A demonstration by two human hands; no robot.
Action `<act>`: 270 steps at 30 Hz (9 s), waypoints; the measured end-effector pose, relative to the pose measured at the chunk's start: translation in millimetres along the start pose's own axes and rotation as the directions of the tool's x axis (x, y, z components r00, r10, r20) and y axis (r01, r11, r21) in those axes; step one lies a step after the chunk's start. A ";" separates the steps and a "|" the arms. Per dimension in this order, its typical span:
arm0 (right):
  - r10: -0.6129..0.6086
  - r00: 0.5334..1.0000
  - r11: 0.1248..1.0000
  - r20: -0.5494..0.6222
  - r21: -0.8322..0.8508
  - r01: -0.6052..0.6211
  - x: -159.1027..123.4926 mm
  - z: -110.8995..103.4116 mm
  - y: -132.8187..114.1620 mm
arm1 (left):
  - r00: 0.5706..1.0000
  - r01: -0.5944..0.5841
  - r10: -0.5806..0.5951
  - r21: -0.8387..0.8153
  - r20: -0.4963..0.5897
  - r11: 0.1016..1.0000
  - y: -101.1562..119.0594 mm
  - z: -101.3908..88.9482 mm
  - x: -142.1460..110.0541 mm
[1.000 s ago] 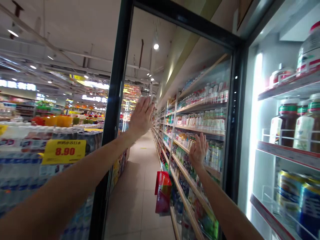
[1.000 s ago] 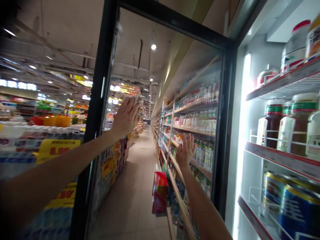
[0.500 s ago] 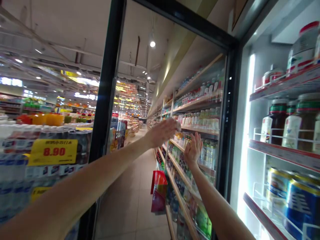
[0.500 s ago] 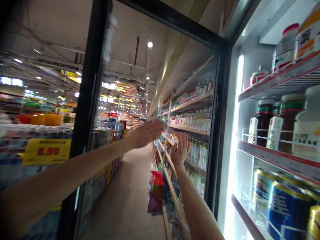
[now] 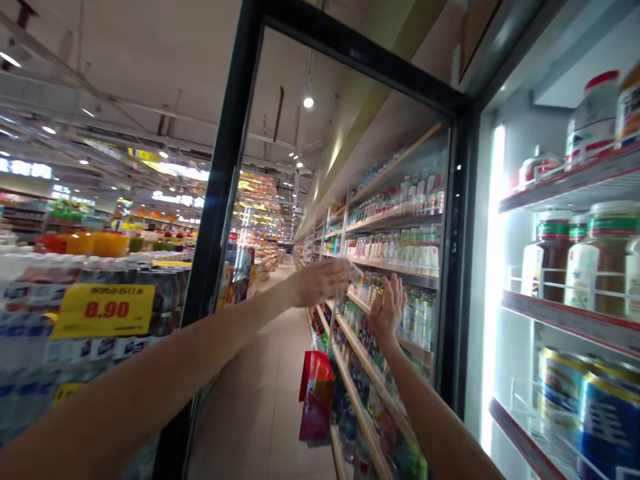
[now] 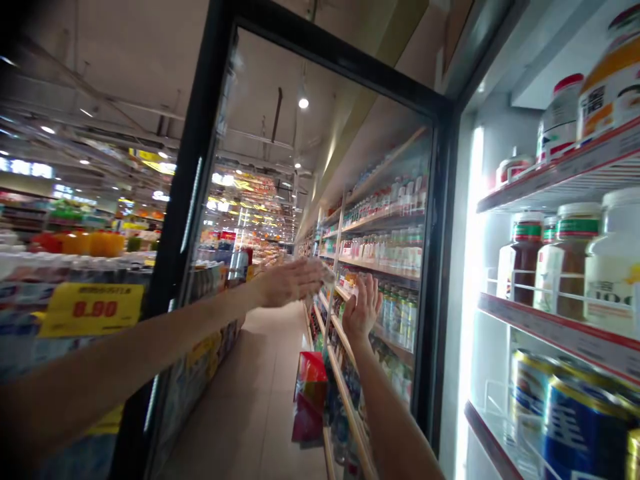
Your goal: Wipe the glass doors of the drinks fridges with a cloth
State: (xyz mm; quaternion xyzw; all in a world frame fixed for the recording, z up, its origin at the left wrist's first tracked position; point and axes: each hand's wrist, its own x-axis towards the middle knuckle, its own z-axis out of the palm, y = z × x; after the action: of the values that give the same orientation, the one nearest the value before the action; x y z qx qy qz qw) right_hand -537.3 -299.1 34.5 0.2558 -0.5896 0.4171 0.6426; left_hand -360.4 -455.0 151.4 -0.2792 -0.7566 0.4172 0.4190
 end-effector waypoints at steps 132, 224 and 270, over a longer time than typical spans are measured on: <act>-0.447 0.721 0.894 0.529 0.252 0.370 -38.0 5.7 -87.3 | 0.711 0.688 -0.700 -0.264 0.063 0.675 117.9 52.0 -85.3; 0.252 0.967 0.964 -0.031 -0.081 -0.254 -50.9 -13.8 -12.2 | 0.704 0.704 -0.691 0.036 -0.161 0.709 143.7 27.6 -120.0; -0.353 0.897 0.934 0.265 0.040 0.355 -48.6 -17.0 -6.2 | 0.712 0.684 -0.673 -0.014 -0.200 0.729 137.6 32.2 -124.5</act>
State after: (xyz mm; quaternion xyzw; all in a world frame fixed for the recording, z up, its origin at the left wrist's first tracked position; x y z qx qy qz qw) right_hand -520.7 -299.8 -14.7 0.4095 -0.6168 0.2521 0.6232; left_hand -316.9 -495.7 -27.3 -0.0080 -0.7492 0.2282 0.6217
